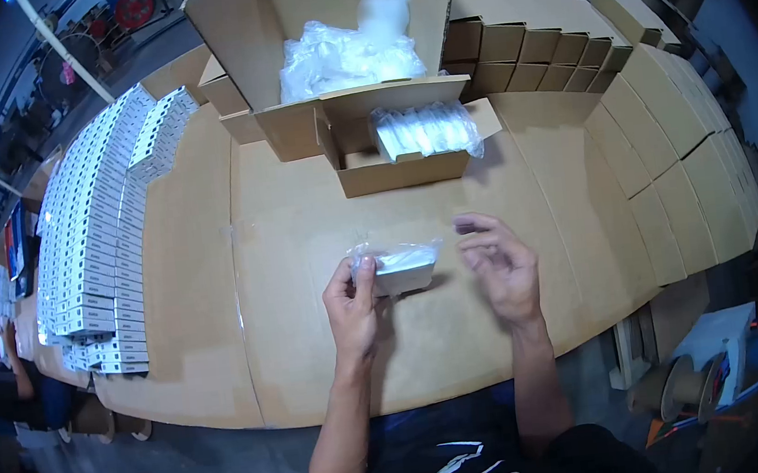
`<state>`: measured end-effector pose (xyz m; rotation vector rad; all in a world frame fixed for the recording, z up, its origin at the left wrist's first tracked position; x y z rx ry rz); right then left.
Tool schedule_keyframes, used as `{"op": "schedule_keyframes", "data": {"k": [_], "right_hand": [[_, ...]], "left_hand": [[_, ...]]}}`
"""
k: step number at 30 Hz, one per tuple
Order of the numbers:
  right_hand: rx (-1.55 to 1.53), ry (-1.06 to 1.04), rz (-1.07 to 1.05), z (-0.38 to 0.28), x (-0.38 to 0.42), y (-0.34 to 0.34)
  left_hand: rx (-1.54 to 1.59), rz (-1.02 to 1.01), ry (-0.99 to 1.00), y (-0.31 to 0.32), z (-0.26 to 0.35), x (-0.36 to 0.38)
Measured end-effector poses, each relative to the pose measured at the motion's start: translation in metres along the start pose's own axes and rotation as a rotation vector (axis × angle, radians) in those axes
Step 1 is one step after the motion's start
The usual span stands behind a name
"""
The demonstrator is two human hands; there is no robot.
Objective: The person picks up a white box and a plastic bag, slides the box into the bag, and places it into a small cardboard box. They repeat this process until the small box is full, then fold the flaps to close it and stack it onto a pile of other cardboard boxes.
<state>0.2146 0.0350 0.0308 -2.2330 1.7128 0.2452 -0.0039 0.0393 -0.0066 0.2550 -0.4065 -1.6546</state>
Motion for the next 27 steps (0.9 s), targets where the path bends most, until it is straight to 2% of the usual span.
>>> {"op": "schedule_keyframes", "data": {"k": [2, 3, 5, 6, 10, 13, 20, 23, 26, 27], "right_hand": [[0.159, -0.068, -0.113, -0.024, -0.007, 0.012], [0.104, -0.032, -0.148, -0.019, -0.014, 0.036], [0.088, 0.061, -0.259, -0.008, -0.015, 0.039], [0.018, 0.175, -0.263, -0.006, -0.015, 0.038], [0.035, 0.163, -0.181, -0.001, -0.017, 0.039], [-0.040, 0.292, -0.177, -0.002, -0.015, 0.037], [0.123, 0.259, -0.212, -0.003, -0.016, 0.032], [0.173, 0.191, -0.210, 0.002, -0.014, 0.026], [0.200, 0.137, -0.261, 0.002, -0.016, 0.022], [0.228, 0.087, -0.305, -0.001, -0.019, 0.020]], "left_hand": [[0.019, 0.000, -0.028, 0.009, -0.004, 0.001], [-0.035, -0.025, -0.014, -0.007, 0.007, 0.003], [-0.040, -0.089, 0.032, -0.004, -0.009, -0.001], [-0.035, -0.069, 0.040, -0.001, -0.008, -0.001], [0.006, -0.043, 0.019, -0.001, -0.004, 0.001], [0.036, -0.058, -0.015, -0.004, -0.003, 0.001], [0.121, -0.043, -0.019, -0.009, -0.006, 0.004], [0.194, -0.093, 0.003, 0.014, 0.034, 0.012], [-0.294, -0.339, 0.121, 0.014, 0.043, 0.016], [-0.296, -0.354, 0.086, 0.010, 0.038, 0.015]]}}
Point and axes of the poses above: each hand's wrist, its own x-axis away from the middle knuckle, its own y-axis out of the palm, z = x × y, the point moved 4 cm from there along -x, towards the middle knuckle, and after that the axes turned 14 degrees about -z, right-handed, at the moved point
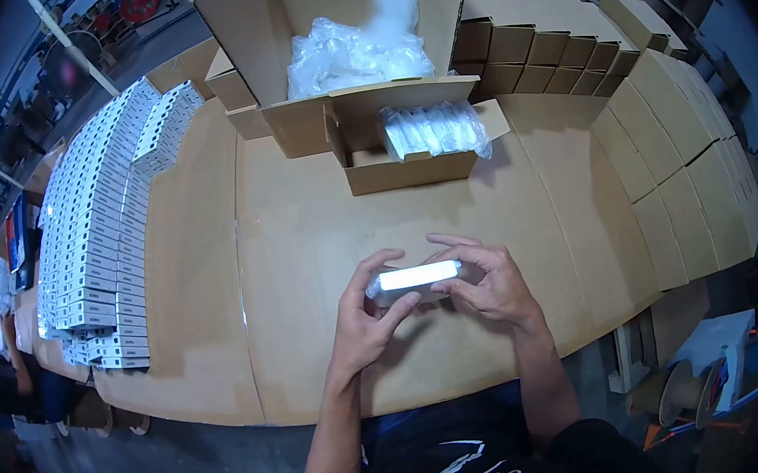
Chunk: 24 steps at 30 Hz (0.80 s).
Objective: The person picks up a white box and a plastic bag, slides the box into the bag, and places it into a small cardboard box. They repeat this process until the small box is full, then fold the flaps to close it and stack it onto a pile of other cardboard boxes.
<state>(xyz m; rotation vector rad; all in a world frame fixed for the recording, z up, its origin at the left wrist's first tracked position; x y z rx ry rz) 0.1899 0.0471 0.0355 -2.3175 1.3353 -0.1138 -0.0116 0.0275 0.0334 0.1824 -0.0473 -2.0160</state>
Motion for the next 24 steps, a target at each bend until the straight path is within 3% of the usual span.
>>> {"op": "schedule_keyframes", "data": {"k": [1, 4, 7, 9, 11, 15, 18, 19, 22, 24], "right_hand": [[0.038, -0.049, -0.037, -0.005, -0.001, -0.001], [0.237, -0.066, 0.126, -0.036, -0.006, -0.008], [0.149, -0.061, -0.023, -0.045, -0.010, -0.012], [0.350, -0.149, -0.163, -0.052, -0.017, -0.015], [0.468, -0.224, -0.239, -0.057, -0.027, -0.016], [0.618, -0.163, -0.306, -0.067, -0.047, -0.026], [0.568, -0.206, -0.167, -0.073, -0.066, -0.044], [0.559, -0.193, -0.041, -0.074, -0.072, -0.050], [0.515, -0.046, 0.218, -0.079, -0.089, -0.056], [0.556, -0.054, 0.343, -0.070, -0.104, -0.051]], "left_hand": [[0.006, -0.019, -0.031, -0.003, -0.008, 0.000], [0.032, -0.027, -0.084, -0.006, -0.013, -0.002], [-0.126, -0.038, -0.088, -0.012, -0.016, -0.004], [-0.266, -0.060, -0.023, -0.015, -0.016, -0.008], [-0.234, -0.037, -0.040, -0.019, -0.016, -0.013], [-0.109, 0.020, -0.099, -0.029, -0.025, -0.024], [-0.136, 0.207, 0.018, -0.035, -0.010, -0.038], [-0.256, 0.172, -0.045, -0.043, -0.007, -0.043], [-0.664, 0.151, 0.003, -0.057, 0.002, -0.061], [-0.824, 0.153, 0.009, -0.064, -0.003, -0.075]]}}
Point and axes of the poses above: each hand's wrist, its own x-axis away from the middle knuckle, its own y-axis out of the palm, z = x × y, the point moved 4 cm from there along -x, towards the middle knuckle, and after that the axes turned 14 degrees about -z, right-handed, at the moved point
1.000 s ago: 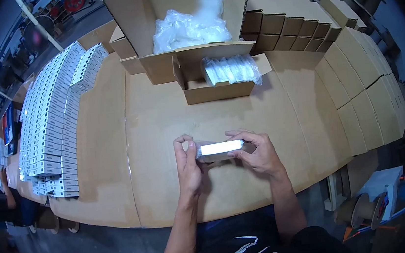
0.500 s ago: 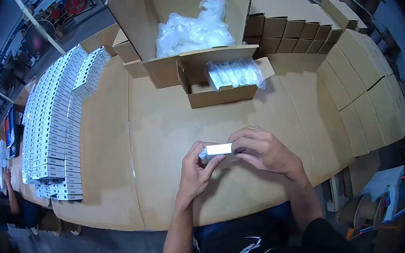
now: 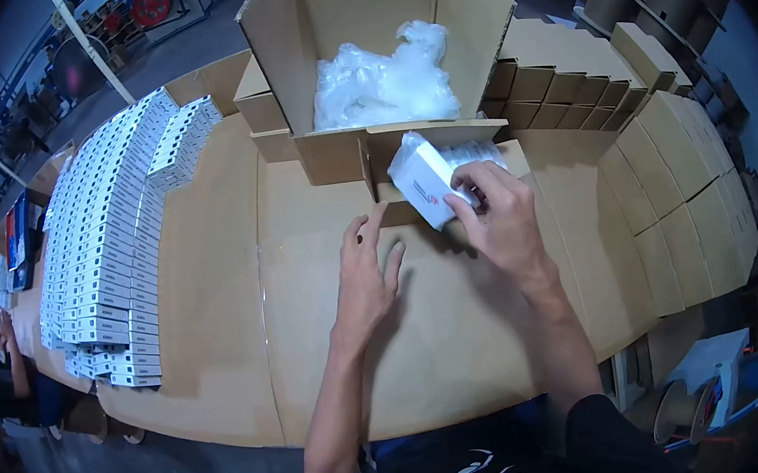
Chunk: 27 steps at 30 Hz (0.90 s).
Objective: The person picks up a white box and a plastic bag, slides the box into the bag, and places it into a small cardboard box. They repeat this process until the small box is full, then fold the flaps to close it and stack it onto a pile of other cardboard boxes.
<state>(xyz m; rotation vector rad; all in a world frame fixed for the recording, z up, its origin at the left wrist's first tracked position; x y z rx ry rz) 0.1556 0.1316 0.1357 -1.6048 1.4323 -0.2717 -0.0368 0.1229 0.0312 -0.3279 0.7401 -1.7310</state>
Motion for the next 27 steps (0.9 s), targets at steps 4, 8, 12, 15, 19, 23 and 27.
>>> {"op": "schedule_keyframes", "data": {"k": [4, 8, 12, 15, 19, 23, 27], "right_hand": [[0.082, 0.015, 0.169, 0.005, -0.019, 0.032], [0.109, 0.051, 0.248, 0.018, -0.022, 0.060], [0.128, 0.097, 0.219, 0.030, -0.021, 0.074], [0.131, 0.152, 0.193, 0.034, -0.022, 0.078], [0.191, 0.223, 0.121, 0.047, -0.029, 0.093], [0.340, 0.327, 0.077, 0.048, -0.028, 0.102], [0.382, 0.442, 0.083, 0.045, -0.030, 0.104]], "left_hand": [[-0.120, -0.010, -0.008, -0.001, -0.008, -0.020], [-0.146, -0.018, -0.029, 0.001, -0.018, -0.023], [-0.149, -0.030, -0.033, 0.000, -0.016, -0.022], [-0.175, -0.026, -0.019, 0.001, -0.016, -0.022], [-0.327, -0.044, -0.060, 0.005, -0.014, -0.023], [-0.517, -0.083, -0.114, 0.011, -0.013, -0.024], [-0.609, -0.137, -0.132, 0.014, -0.015, -0.022]]}}
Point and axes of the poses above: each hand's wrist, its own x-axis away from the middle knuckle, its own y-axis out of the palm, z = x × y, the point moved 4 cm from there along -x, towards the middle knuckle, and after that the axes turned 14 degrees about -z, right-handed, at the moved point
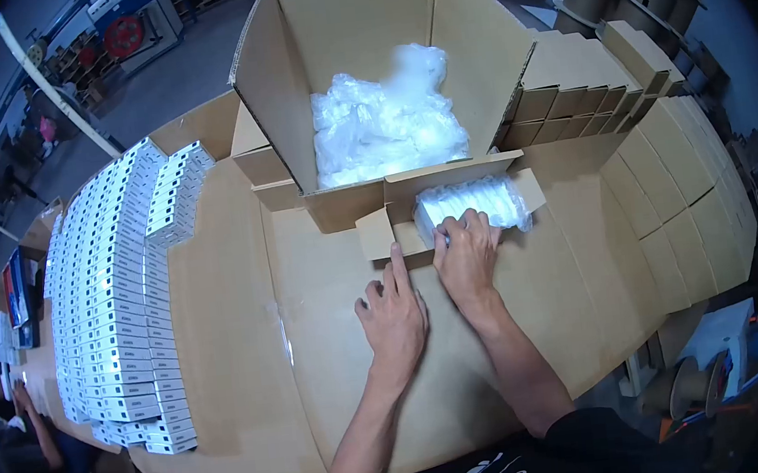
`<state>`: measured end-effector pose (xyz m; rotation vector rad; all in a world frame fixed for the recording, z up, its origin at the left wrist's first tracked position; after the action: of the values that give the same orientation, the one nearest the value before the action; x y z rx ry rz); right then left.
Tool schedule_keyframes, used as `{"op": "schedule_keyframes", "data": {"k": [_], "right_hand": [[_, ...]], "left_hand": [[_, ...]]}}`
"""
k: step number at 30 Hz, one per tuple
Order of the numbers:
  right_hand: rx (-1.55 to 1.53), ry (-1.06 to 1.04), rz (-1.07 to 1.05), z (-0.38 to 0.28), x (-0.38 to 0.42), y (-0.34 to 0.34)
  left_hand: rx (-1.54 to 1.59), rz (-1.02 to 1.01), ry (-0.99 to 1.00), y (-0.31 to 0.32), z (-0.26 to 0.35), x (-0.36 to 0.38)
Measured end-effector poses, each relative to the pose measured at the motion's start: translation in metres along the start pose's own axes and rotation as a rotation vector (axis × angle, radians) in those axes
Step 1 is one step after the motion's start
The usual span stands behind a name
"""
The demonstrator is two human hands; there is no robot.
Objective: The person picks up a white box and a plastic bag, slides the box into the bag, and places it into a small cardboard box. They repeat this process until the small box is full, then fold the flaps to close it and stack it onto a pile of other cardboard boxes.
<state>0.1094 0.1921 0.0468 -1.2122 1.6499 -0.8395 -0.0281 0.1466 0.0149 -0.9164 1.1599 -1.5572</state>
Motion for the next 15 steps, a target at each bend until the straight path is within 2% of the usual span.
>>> {"op": "schedule_keyframes", "data": {"k": [2, 5, 6, 9, 12, 15], "right_hand": [[0.008, 0.045, -0.044, 0.000, 0.002, -0.003], [0.078, -0.053, 0.029, -0.002, 0.008, -0.012], [0.080, -0.024, -0.078, -0.001, 0.010, -0.010], [0.143, -0.038, -0.148, -0.007, 0.021, -0.008], [0.140, -0.073, -0.313, -0.030, 0.028, -0.016], [-0.077, -0.279, -0.210, -0.073, 0.015, -0.027]], "left_hand": [[-0.052, -0.034, 0.004, -0.004, 0.000, -0.002], [-0.024, -0.085, 0.004, -0.005, -0.002, -0.001], [0.010, -0.041, 0.016, -0.001, -0.003, -0.001], [0.075, -0.108, 0.028, -0.009, -0.006, 0.003], [0.122, 0.020, 0.079, -0.020, -0.033, 0.018], [0.233, 0.136, 0.038, -0.047, -0.080, 0.025]]}}
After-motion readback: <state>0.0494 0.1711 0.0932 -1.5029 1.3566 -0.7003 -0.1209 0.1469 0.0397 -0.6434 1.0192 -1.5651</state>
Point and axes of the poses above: each hand's wrist, its own x-axis away from the middle knuckle, its own y-axis out of the palm, z = x × y, the point moved 4 cm from there along -x, towards the middle knuckle, and after that the axes turned 14 degrees about -z, right-handed, at the moved point
